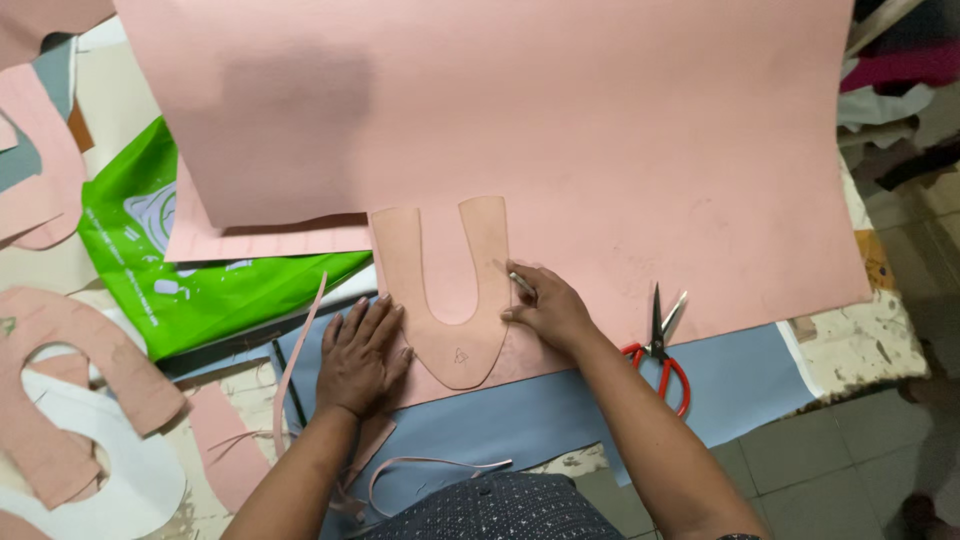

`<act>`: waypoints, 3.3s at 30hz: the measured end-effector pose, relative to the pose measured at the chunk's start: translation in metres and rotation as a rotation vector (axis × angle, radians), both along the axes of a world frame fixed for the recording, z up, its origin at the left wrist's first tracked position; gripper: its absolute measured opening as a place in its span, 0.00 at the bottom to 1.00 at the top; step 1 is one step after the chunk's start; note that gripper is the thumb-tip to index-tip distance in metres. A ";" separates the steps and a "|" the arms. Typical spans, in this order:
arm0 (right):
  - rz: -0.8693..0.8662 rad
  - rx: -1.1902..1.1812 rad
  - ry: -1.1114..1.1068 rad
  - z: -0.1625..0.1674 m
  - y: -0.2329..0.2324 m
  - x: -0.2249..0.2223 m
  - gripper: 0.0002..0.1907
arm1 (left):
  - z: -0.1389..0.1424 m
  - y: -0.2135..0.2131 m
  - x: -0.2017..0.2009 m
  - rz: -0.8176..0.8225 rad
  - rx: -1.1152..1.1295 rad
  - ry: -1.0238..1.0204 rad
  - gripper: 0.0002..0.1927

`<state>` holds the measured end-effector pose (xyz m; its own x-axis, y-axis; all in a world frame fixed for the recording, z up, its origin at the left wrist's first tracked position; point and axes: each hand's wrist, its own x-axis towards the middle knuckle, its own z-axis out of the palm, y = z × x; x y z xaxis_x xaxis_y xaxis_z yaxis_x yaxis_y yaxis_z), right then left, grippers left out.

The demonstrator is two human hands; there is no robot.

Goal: The person places a U-shaped foam template on a pink foam sheet, traces its outline with a pencil, and then uses scissors to cut along the traced line. The person repeats the tracing process on another section of the foam sheet.

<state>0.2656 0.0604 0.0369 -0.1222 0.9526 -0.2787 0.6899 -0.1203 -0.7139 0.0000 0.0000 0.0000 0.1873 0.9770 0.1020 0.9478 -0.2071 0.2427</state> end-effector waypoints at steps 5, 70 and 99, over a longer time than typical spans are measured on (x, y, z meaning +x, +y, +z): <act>0.010 0.050 0.127 -0.008 0.006 0.004 0.41 | 0.009 0.003 0.002 0.000 -0.023 0.014 0.34; 0.114 0.119 -0.023 -0.010 -0.003 -0.010 0.41 | 0.011 -0.003 -0.012 -0.036 -0.068 -0.057 0.40; 0.111 0.107 -0.079 -0.014 0.000 -0.009 0.40 | 0.010 -0.002 -0.012 -0.023 -0.139 -0.054 0.45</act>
